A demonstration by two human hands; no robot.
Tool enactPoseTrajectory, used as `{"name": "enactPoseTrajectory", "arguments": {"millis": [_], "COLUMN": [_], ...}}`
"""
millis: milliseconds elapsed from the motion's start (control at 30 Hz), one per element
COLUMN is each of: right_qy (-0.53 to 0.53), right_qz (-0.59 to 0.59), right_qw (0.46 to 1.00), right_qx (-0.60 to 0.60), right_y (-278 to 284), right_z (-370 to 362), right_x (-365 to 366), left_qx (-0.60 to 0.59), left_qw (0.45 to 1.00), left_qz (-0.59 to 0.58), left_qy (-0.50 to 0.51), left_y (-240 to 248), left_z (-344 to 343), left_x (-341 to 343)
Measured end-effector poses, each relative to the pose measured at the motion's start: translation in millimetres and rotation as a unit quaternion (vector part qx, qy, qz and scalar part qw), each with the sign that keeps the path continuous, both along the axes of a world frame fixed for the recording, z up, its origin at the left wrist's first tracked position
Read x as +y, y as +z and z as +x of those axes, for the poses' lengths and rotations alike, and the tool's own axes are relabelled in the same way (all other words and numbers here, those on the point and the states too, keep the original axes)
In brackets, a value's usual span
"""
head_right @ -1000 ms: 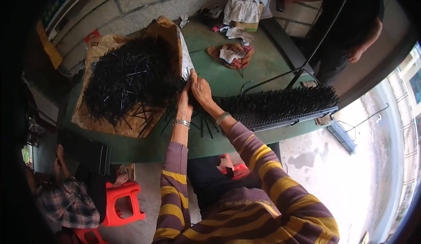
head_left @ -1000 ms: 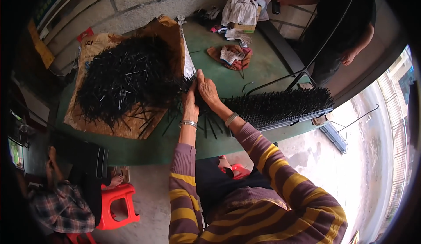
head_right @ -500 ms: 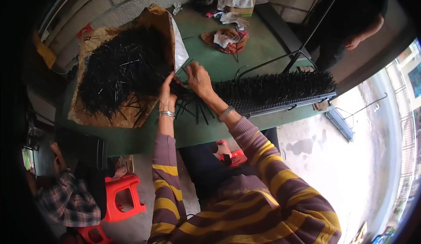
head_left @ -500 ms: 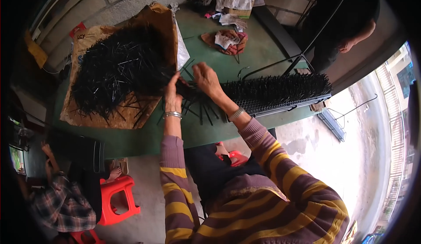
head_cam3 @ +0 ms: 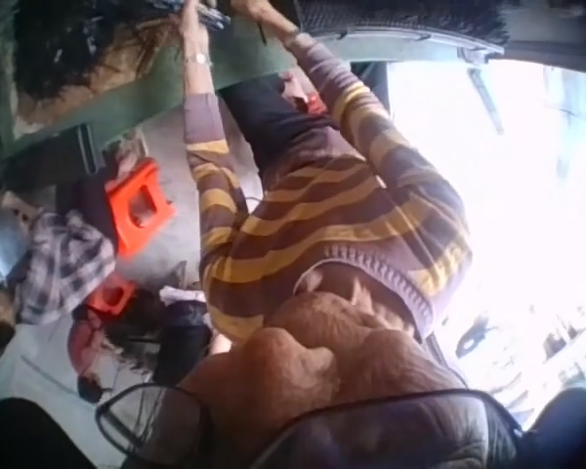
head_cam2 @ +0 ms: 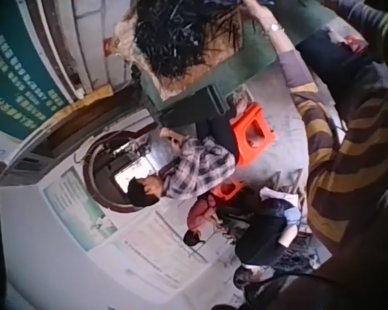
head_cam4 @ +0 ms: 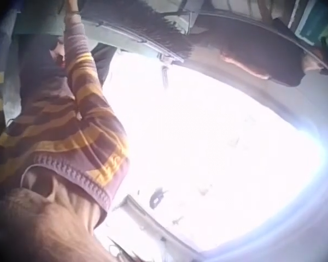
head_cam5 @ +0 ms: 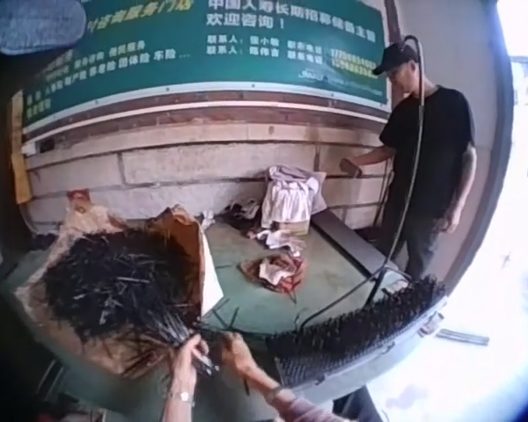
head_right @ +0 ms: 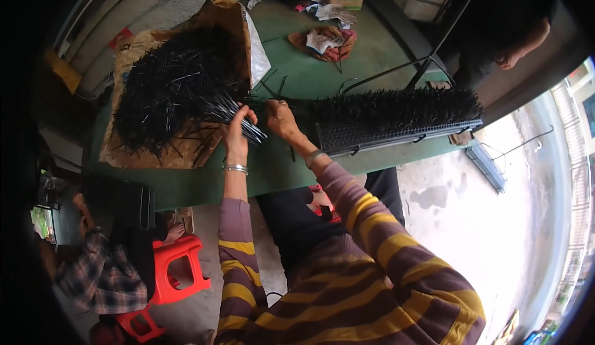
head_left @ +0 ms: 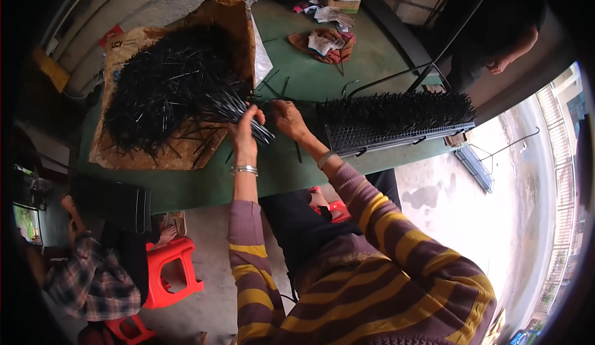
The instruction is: Assembling industrial brushes by inserting black plastic bristles into a metal frame.
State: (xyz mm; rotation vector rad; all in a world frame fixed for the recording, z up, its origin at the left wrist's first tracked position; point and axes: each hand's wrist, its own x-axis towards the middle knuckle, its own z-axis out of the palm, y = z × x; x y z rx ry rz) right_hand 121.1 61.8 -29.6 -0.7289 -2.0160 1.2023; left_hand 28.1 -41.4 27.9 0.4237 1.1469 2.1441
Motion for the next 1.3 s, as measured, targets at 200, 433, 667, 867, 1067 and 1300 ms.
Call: {"name": "enactPoseTrajectory", "arguments": {"millis": [200,433,667,867,1067,1300], "right_qy": [0.067,-0.057,-0.097,-0.053,-0.056,-0.020], "right_qz": [0.112,-0.035,-0.032,-0.042,-0.018,-0.018], "right_qw": [0.991,0.993,0.993,0.983,0.995,0.999], "right_qx": [0.044,0.097,0.054,0.172,0.076,0.046], "right_y": [106.4,86.7,75.8,114.0,87.7,75.7], "right_z": [15.2,15.9,14.7,22.2,36.5,42.5], "right_x": [-81.6,-91.1,-88.2,-89.6,-100.0,-97.3], "left_qx": [0.068,-0.259,-0.067,0.056,0.174,0.008], "left_qw": [0.990,0.904,0.987,0.995,0.984,0.973], "left_qz": [0.088,0.282,0.133,0.074,0.015,0.161], "left_qy": [0.083,-0.193,-0.059,-0.030,-0.032,-0.168], "left_y": [-49.9,-71.8,-101.0,-84.7,-76.9,-74.3], "left_z": [33.1,43.7,40.6,38.6,58.5,63.2], "left_x": [-12.8,-9.0,-3.2,-8.6,-16.9,-16.4]}}
